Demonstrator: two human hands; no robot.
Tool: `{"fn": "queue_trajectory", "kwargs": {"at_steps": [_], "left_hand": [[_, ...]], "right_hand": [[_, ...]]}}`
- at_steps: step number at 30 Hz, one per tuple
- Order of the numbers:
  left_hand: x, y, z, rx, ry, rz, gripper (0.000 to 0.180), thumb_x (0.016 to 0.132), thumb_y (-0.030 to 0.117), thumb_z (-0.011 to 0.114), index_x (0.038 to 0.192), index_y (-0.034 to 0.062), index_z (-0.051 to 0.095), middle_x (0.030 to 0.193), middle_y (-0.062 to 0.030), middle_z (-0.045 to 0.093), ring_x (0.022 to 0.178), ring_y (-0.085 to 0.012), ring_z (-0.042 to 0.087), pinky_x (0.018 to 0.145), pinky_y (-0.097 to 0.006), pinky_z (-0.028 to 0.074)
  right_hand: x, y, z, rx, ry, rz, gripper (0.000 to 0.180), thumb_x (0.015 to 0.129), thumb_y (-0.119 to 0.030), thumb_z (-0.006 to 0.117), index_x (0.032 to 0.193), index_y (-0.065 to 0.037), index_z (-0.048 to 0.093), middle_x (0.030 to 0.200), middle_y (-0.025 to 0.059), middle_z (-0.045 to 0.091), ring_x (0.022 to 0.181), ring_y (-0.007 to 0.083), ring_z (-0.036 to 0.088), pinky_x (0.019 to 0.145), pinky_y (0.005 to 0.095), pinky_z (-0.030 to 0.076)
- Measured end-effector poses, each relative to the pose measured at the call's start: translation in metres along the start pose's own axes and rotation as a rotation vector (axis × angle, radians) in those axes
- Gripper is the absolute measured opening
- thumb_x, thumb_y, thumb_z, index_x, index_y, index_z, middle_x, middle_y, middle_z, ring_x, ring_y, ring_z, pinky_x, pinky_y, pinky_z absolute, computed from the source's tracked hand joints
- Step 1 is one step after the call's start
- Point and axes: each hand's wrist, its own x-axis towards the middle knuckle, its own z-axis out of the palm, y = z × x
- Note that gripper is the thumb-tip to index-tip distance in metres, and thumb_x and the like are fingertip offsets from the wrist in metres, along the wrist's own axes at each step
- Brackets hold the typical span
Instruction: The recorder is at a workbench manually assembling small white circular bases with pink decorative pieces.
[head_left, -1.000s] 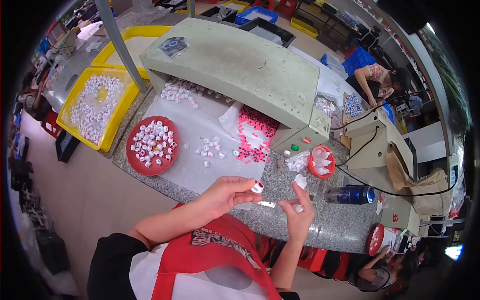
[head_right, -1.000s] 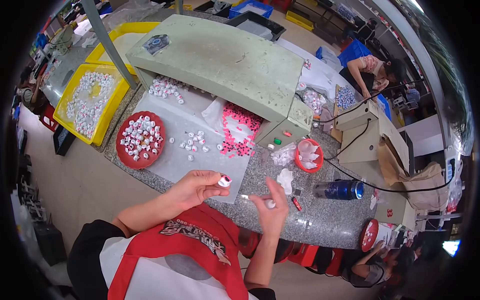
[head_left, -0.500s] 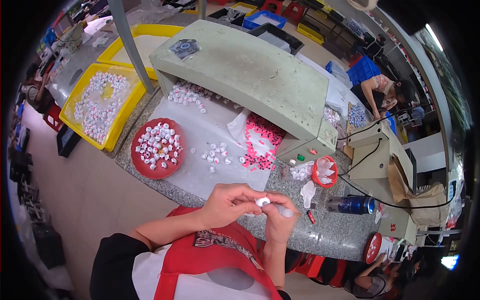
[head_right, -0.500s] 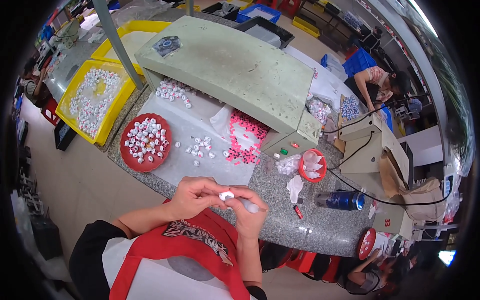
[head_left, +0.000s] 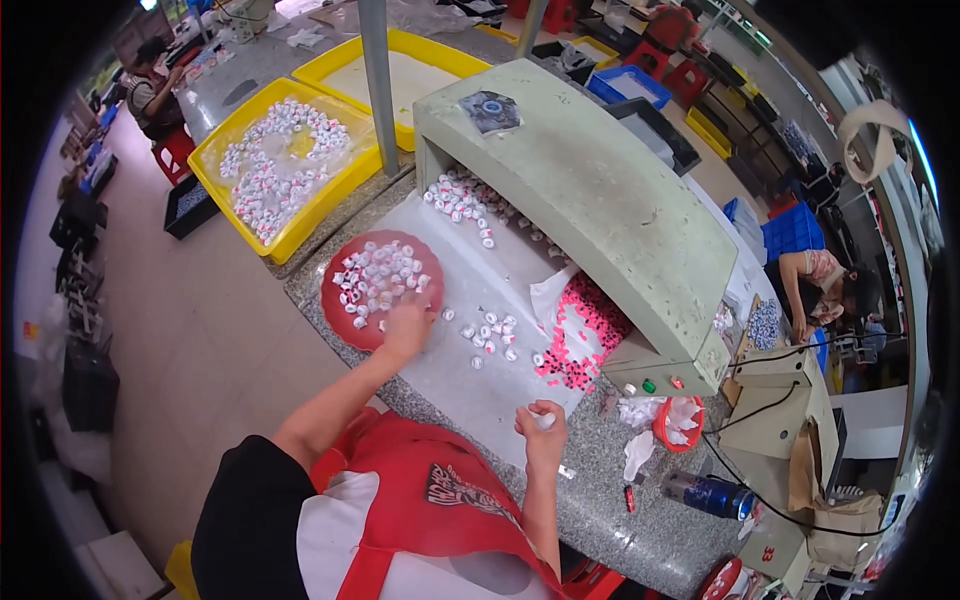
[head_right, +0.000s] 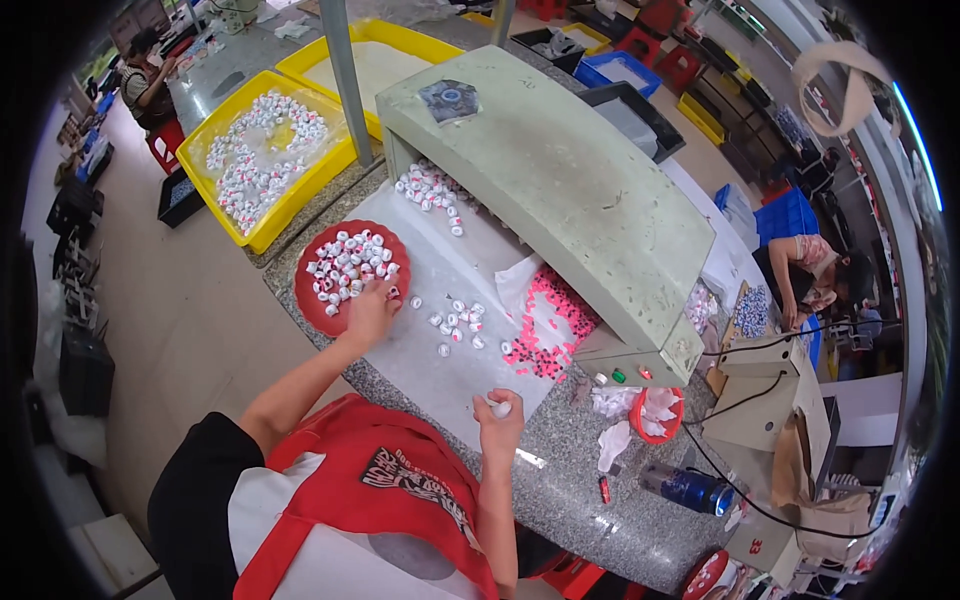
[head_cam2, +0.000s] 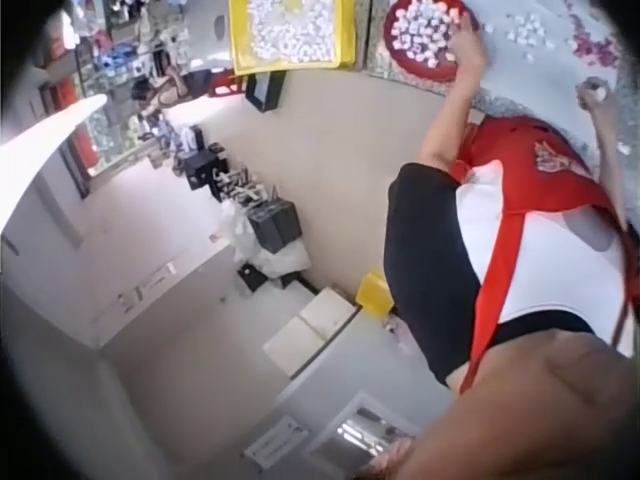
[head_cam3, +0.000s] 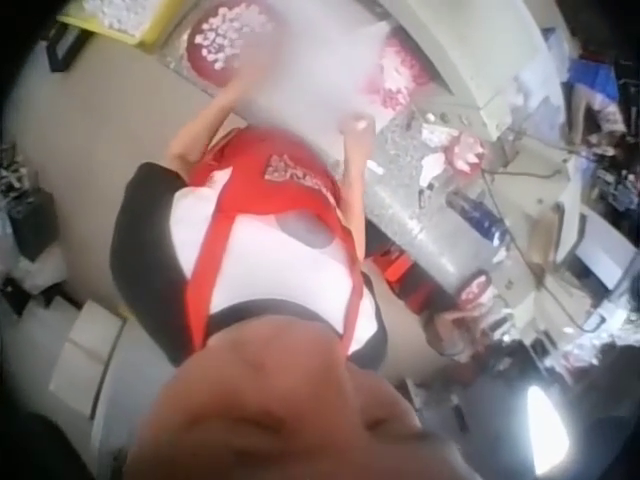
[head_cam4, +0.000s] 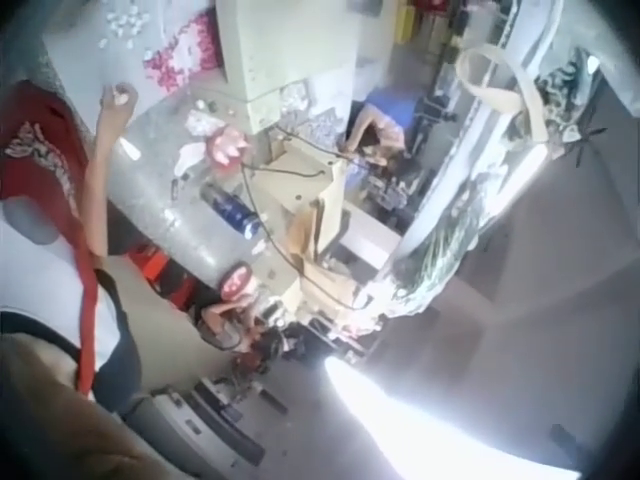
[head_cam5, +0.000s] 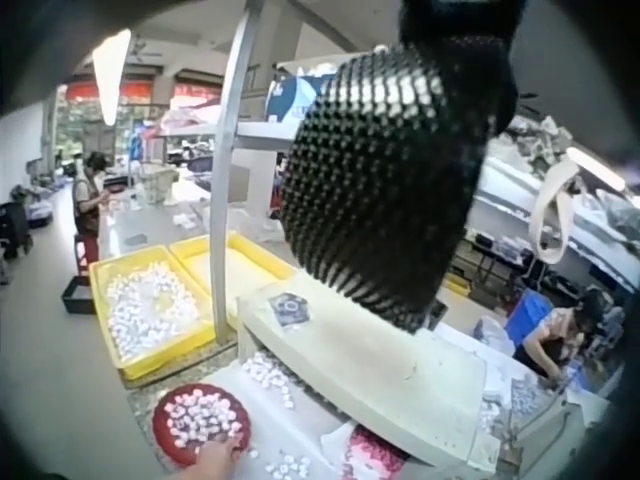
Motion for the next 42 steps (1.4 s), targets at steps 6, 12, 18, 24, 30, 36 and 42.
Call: {"fn": "queue_trajectory", "kwargs": {"at_steps": [6, 12, 18, 24, 30, 36, 42], "left_hand": [[0.014, 0.008, 0.083, 0.783, -0.657, 0.445, 0.024, 0.071, 0.010, 0.056, 0.094, 0.0035, 0.061, 0.085, -0.0106, 0.062, 0.080, -0.0251, 0.060, 0.060, -0.034, 0.050], [0.030, 0.088, 0.008, -1.175, -1.035, -0.411, 0.032, 0.078, 0.006, 0.057, 0.110, 0.0000, 0.053, 0.099, -0.0113, 0.060, 0.086, -0.0197, 0.060, 0.070, -0.028, 0.050], [-0.004, 0.181, -0.101, -1.980, -1.087, -0.375, 0.040, 0.082, 0.000, 0.051, 0.121, 0.0007, 0.043, 0.110, -0.0158, 0.054, 0.090, -0.0184, 0.058, 0.079, -0.027, 0.048], [-0.017, 0.205, -0.108, -1.651, -0.959, -0.269, 0.037, 0.079, -0.003, 0.054, 0.116, -0.0015, 0.048, 0.106, -0.0158, 0.054, 0.090, -0.0182, 0.057, 0.078, -0.027, 0.049], [-0.031, 0.213, -0.117, -1.297, -0.544, 0.188, 0.034, 0.073, -0.010, 0.057, 0.107, -0.0042, 0.053, 0.102, -0.0143, 0.053, 0.092, -0.0195, 0.056, 0.079, -0.027, 0.050], [-0.031, 0.213, -0.122, -1.171, -0.416, 0.323, 0.031, 0.071, -0.010, 0.060, 0.102, -0.0038, 0.056, 0.100, -0.0143, 0.053, 0.089, -0.0192, 0.058, 0.077, -0.027, 0.052], [-0.032, 0.213, -0.127, -1.124, -0.392, 0.315, 0.030, 0.070, -0.010, 0.061, 0.099, -0.0028, 0.059, 0.098, -0.0130, 0.054, 0.088, -0.0178, 0.058, 0.074, -0.026, 0.052]], "right_hand": [[-0.015, -0.012, 0.008, -0.048, -0.071, -0.059, 0.035, 0.070, 0.006, 0.058, 0.101, -0.003, 0.043, 0.088, 0.0073, 0.046, 0.072, 0.0152, 0.055, 0.062, 0.0275, 0.050], [-0.034, -0.041, -0.028, -0.074, 0.079, -0.327, 0.036, 0.072, 0.009, 0.055, 0.103, -0.002, 0.039, 0.085, 0.0073, 0.050, 0.078, 0.0162, 0.056, 0.068, 0.0255, 0.046], [-0.067, -0.143, -0.037, 0.354, 0.163, -0.334, 0.034, 0.071, 0.008, 0.056, 0.102, 0.000, 0.042, 0.084, 0.0130, 0.057, 0.072, 0.0167, 0.059, 0.060, 0.0246, 0.047], [-0.094, -0.142, -0.043, 0.185, 0.381, -0.507, 0.032, 0.068, -0.007, 0.056, 0.098, 0.002, 0.051, 0.077, 0.0050, 0.051, 0.060, 0.0102, 0.048, 0.055, 0.0197, 0.041], [-0.114, -0.145, -0.039, -0.205, 0.404, -0.875, 0.025, 0.063, -0.004, 0.064, 0.086, 0.003, 0.056, 0.073, 0.0123, 0.060, 0.061, 0.0191, 0.060, 0.058, 0.0270, 0.047], [-0.113, -0.149, -0.036, -0.297, 0.354, -0.932, 0.021, 0.065, -0.001, 0.062, 0.085, 0.002, 0.056, 0.069, 0.0129, 0.061, 0.056, 0.0218, 0.060, 0.053, 0.0281, 0.047], [-0.111, -0.147, -0.036, -0.317, 0.349, -0.947, 0.020, 0.066, -0.001, 0.062, 0.085, 0.001, 0.056, 0.070, 0.0120, 0.061, 0.055, 0.0217, 0.060, 0.052, 0.0278, 0.047]]}}
